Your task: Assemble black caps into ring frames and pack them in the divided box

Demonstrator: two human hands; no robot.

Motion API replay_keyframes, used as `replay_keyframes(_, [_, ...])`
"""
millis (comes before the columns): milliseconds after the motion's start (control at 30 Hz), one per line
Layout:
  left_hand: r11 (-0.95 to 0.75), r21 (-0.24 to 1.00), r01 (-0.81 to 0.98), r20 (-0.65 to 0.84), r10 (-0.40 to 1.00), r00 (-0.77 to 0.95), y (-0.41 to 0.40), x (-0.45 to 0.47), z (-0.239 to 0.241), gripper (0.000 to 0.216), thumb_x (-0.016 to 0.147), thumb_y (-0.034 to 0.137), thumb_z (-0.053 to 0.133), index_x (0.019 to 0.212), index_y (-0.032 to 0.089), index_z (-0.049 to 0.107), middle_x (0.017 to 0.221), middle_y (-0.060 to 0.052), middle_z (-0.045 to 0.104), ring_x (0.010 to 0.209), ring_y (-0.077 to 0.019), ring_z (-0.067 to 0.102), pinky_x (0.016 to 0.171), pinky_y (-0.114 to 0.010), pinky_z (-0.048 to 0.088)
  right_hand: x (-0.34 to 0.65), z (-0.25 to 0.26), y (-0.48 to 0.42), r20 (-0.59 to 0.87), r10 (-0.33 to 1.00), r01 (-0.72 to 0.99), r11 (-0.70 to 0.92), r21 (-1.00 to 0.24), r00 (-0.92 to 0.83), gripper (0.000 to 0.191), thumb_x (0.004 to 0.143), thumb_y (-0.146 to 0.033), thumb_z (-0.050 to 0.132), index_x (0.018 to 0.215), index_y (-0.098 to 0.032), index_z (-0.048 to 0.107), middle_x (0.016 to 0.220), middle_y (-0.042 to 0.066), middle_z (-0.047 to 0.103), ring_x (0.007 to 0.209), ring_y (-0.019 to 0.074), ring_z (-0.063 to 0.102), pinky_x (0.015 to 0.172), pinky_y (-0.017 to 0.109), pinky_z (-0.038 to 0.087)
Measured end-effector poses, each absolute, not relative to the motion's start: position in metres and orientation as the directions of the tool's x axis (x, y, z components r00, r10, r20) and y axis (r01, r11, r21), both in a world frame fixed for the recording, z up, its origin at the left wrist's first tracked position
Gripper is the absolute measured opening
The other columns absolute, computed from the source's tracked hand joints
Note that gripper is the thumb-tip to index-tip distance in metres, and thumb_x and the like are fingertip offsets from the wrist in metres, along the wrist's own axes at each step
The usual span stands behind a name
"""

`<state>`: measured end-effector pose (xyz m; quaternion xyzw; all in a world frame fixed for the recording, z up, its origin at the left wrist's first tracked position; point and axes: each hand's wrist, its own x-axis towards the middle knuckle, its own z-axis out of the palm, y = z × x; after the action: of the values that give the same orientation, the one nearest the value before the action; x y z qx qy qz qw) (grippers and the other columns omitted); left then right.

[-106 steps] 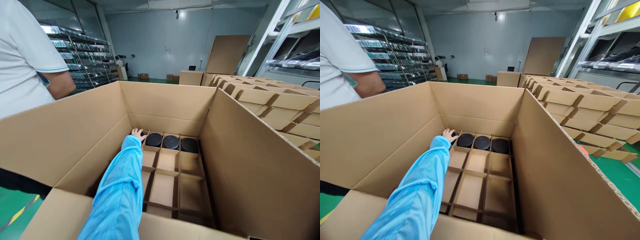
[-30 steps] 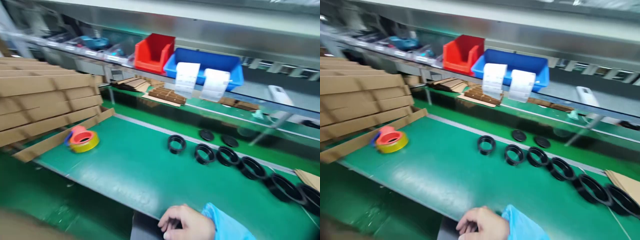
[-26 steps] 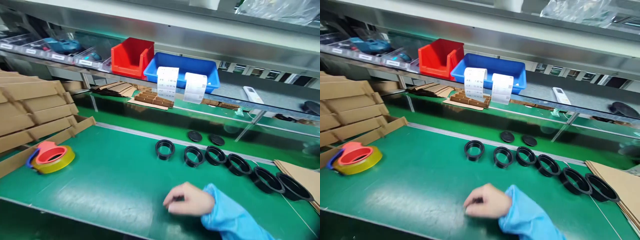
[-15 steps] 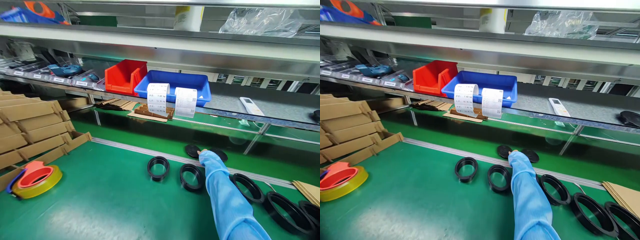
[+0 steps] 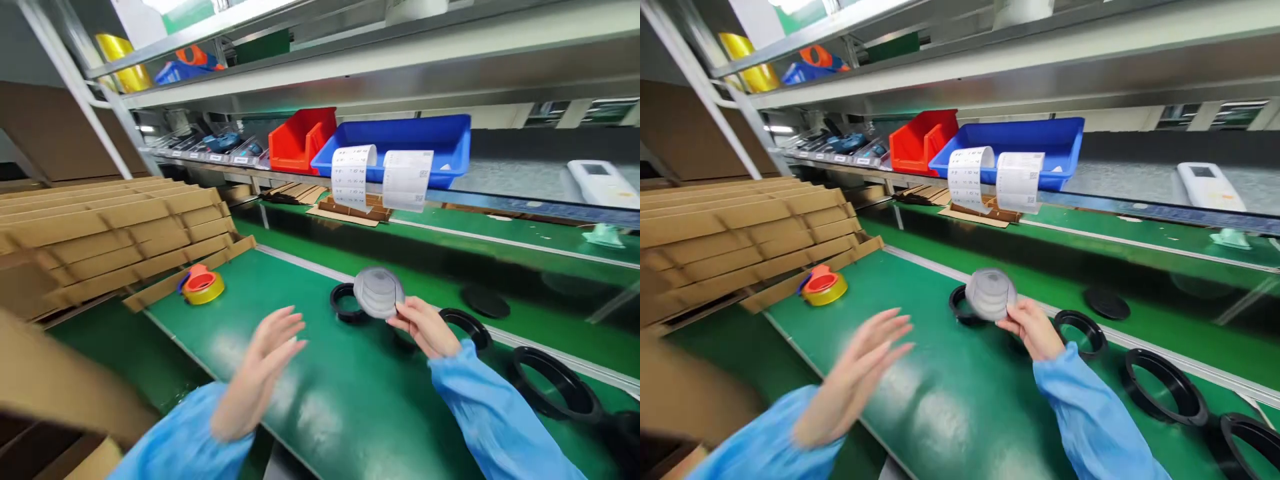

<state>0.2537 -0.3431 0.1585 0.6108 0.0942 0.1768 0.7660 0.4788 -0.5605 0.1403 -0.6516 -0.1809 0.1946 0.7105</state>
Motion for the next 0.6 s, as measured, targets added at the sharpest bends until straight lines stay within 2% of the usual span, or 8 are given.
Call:
replay_keyframes(100, [0.648, 0.759, -0.056, -0.088, 0.187, 0.978, -0.381, 0.267, 0.135, 0.070, 0.088, 0.067, 0.056, 0.145, 0.030, 0.039, 0.144, -0.012, 0.050, 0.136, -0.0333, 0.045, 0.107, -0.055, 0.042, 0.405, 0.117, -0.573, -0.080, 0.722, -0.286, 0.168, -0.943, 0.688, 0.052, 0.076, -0.057, 0.085, 0.080, -0.020, 0.050, 0.084, 0.003, 0.063, 0.080, 0.0181, 0.067, 0.079, 0.029, 0.061])
replay_keyframes(200, [0.845, 0.531, -0.066, -0.109, 0.146, 0.983, -0.409, 0.279, 0.112, 0.070, 0.089, 0.070, 0.053, 0.142, 0.025, 0.044, 0.138, -0.013, 0.055, 0.130, -0.0347, 0.051, 0.106, -0.056, 0.041, 0.366, 0.096, -0.585, -0.172, 0.827, -0.396, 0.065, -0.916, 0.536, 0.048, 0.083, -0.058, 0.079, 0.085, -0.019, 0.052, 0.086, 0.004, 0.064, 0.082, 0.0192, 0.066, 0.077, 0.031, 0.060])
replay_keyframes(233, [0.869, 0.489, -0.080, -0.124, 0.160, 0.979, -0.415, 0.278, 0.106, 0.066, 0.090, 0.067, 0.054, 0.141, 0.025, 0.046, 0.137, -0.012, 0.057, 0.128, -0.0340, 0.052, 0.106, -0.057, 0.041, 0.361, 0.092, -0.588, -0.170, 0.812, -0.329, 0.028, -0.944, 0.558, 0.048, 0.084, -0.062, 0.076, 0.089, -0.019, 0.054, 0.087, 0.005, 0.064, 0.081, 0.0208, 0.066, 0.074, 0.033, 0.060])
replay_keyframes(300, [0.905, 0.425, -0.037, -0.182, 0.125, 0.975, -0.422, 0.271, 0.101, 0.062, 0.091, 0.064, 0.054, 0.140, 0.027, 0.046, 0.135, -0.010, 0.059, 0.124, -0.0332, 0.056, 0.105, -0.059, 0.041, 0.361, 0.087, -0.592, -0.012, 0.704, 0.005, -0.023, -1.000, 0.710, 0.051, 0.088, -0.067, 0.067, 0.102, -0.019, 0.059, 0.095, 0.009, 0.062, 0.088, 0.0246, 0.063, 0.077, 0.040, 0.059])
replay_keyframes(333, [0.917, 0.399, 0.001, -0.210, 0.091, 0.973, -0.424, 0.265, 0.100, 0.061, 0.092, 0.065, 0.053, 0.140, 0.029, 0.046, 0.135, -0.010, 0.060, 0.122, -0.0330, 0.057, 0.104, -0.061, 0.041, 0.362, 0.087, -0.594, 0.144, 0.636, 0.236, -0.061, -0.970, 0.758, 0.050, 0.091, -0.067, 0.062, 0.110, -0.020, 0.063, 0.102, 0.010, 0.060, 0.094, 0.0265, 0.060, 0.082, 0.044, 0.056])
replay_keyframes(400, [0.928, 0.366, 0.062, -0.244, 0.032, 0.969, -0.427, 0.255, 0.101, 0.062, 0.092, 0.069, 0.049, 0.141, 0.031, 0.046, 0.133, -0.009, 0.061, 0.119, -0.0327, 0.059, 0.103, -0.063, 0.041, 0.366, 0.090, -0.594, 0.427, 0.585, 0.602, -0.133, -0.787, 0.689, 0.042, 0.100, -0.060, 0.051, 0.118, -0.027, 0.068, 0.117, 0.011, 0.053, 0.110, 0.0294, 0.052, 0.096, 0.050, 0.048])
replay_keyframes(467, [0.925, 0.375, 0.054, -0.254, 0.046, 0.966, -0.430, 0.250, 0.102, 0.066, 0.091, 0.072, 0.046, 0.141, 0.029, 0.047, 0.131, -0.010, 0.062, 0.118, -0.0327, 0.059, 0.103, -0.062, 0.041, 0.366, 0.091, -0.592, 0.502, 0.662, 0.748, -0.137, -0.650, 0.557, 0.039, 0.106, -0.051, 0.040, 0.120, -0.032, 0.070, 0.126, 0.010, 0.049, 0.120, 0.0309, 0.043, 0.104, 0.054, 0.040])
replay_keyframes(600, [0.901, 0.434, 0.007, -0.286, 0.130, 0.949, -0.434, 0.248, 0.100, 0.069, 0.092, 0.072, 0.044, 0.142, 0.024, 0.048, 0.128, -0.012, 0.064, 0.119, -0.0322, 0.059, 0.106, -0.056, 0.042, 0.360, 0.086, -0.585, 0.480, 0.734, 0.791, -0.127, -0.599, 0.481, 0.042, 0.108, -0.048, 0.034, 0.129, -0.032, 0.066, 0.134, 0.010, 0.044, 0.126, 0.0326, 0.035, 0.108, 0.057, 0.034])
